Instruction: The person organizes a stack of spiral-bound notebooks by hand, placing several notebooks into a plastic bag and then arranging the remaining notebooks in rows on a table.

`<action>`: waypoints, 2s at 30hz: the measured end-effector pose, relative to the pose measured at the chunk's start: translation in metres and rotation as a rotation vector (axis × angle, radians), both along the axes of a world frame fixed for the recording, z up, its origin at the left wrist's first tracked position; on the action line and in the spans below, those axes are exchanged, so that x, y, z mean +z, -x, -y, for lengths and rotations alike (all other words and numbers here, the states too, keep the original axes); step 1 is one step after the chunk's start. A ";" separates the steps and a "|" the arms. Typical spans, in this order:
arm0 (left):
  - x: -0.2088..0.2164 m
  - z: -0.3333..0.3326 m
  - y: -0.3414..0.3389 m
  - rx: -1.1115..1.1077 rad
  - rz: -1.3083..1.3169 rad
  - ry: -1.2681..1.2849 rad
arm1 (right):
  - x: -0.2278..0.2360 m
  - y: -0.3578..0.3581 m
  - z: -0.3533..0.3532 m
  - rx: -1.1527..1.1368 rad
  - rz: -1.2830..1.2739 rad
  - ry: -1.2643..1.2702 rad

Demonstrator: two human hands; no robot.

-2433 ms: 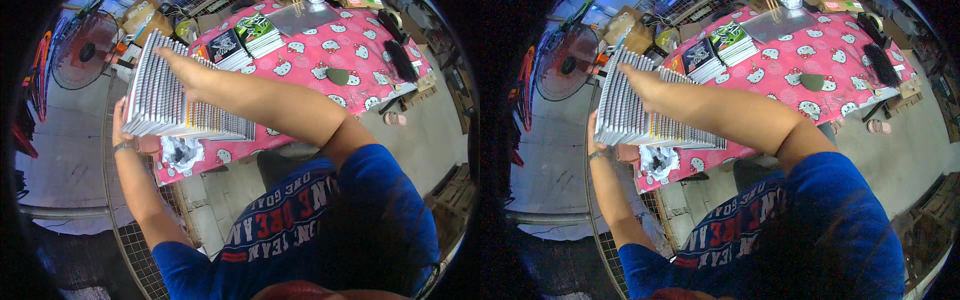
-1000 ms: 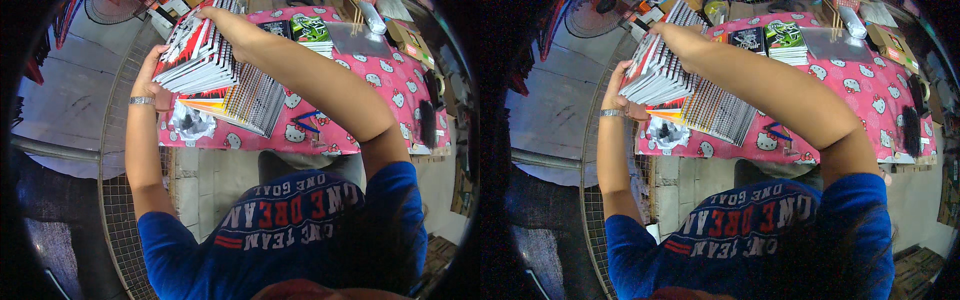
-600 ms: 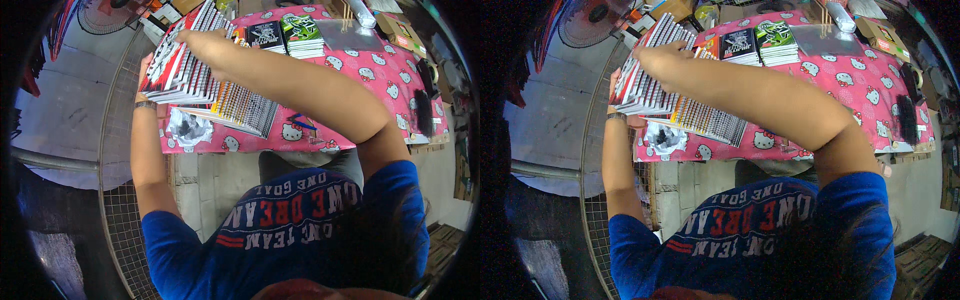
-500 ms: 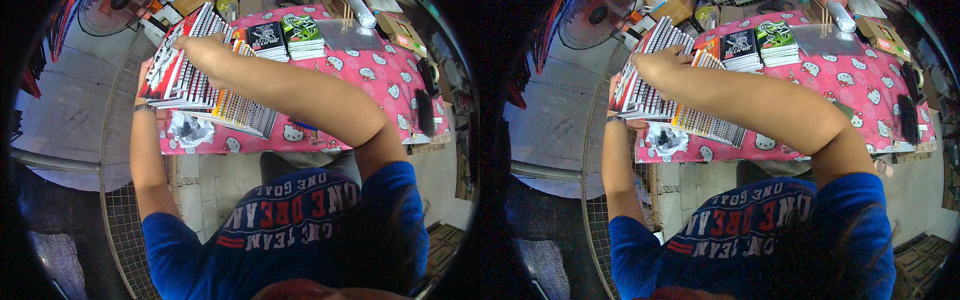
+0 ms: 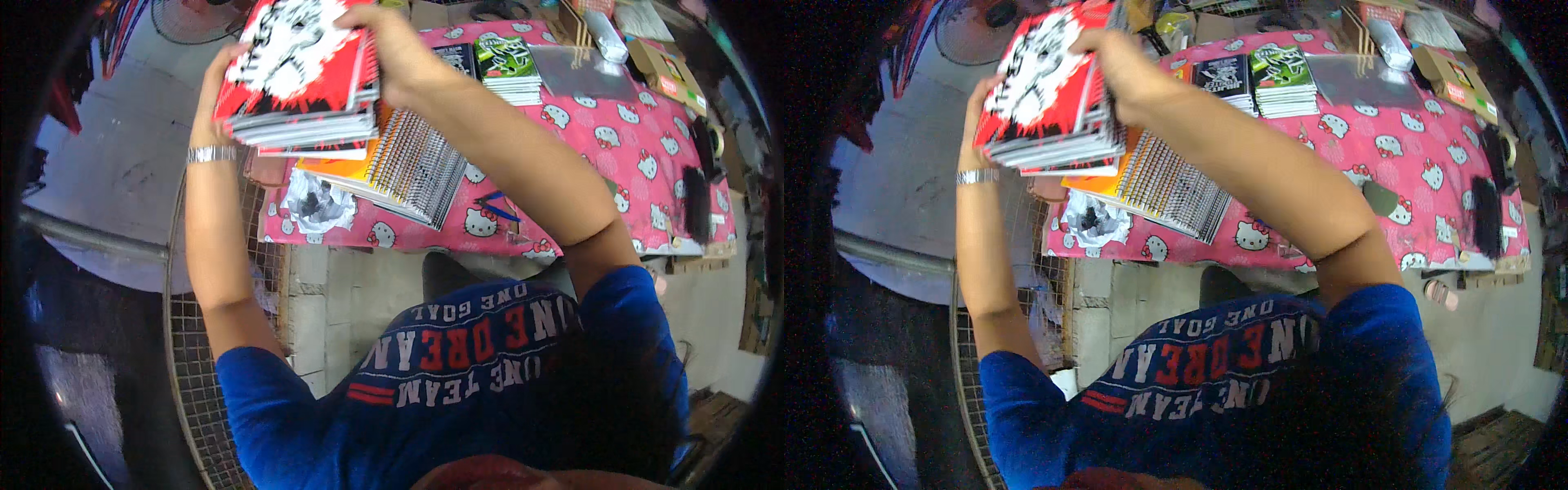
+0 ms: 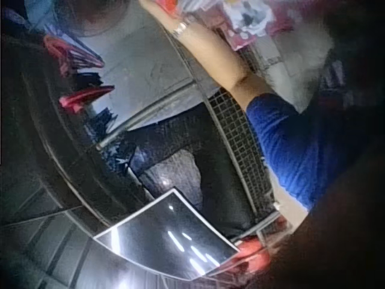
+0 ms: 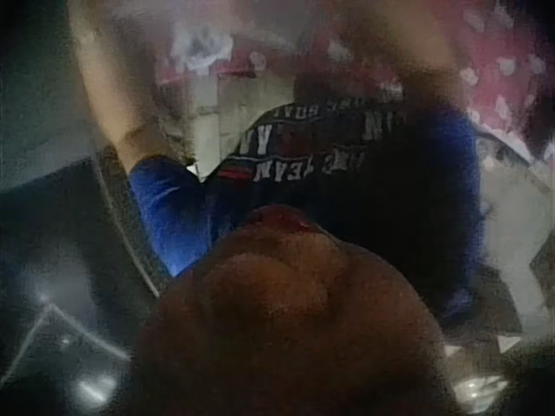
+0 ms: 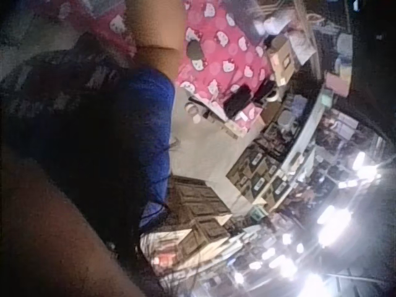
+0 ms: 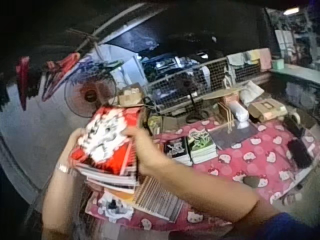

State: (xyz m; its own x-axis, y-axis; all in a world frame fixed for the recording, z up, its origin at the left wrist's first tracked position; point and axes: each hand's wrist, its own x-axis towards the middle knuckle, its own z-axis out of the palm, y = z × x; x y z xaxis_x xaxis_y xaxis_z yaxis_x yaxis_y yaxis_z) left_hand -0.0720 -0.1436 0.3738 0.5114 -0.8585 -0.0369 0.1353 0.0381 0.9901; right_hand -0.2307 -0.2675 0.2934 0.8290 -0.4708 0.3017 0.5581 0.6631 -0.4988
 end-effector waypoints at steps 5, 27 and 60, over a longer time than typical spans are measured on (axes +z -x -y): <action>0.023 0.038 0.080 0.020 0.516 0.278 | -0.012 0.054 0.054 -0.084 0.201 0.161; -0.332 0.307 0.224 -0.774 0.400 -0.157 | -0.280 0.329 0.244 -0.851 -0.775 0.870; -0.331 0.308 0.243 -0.650 0.661 -0.111 | -0.341 0.358 0.280 -0.556 -1.004 1.105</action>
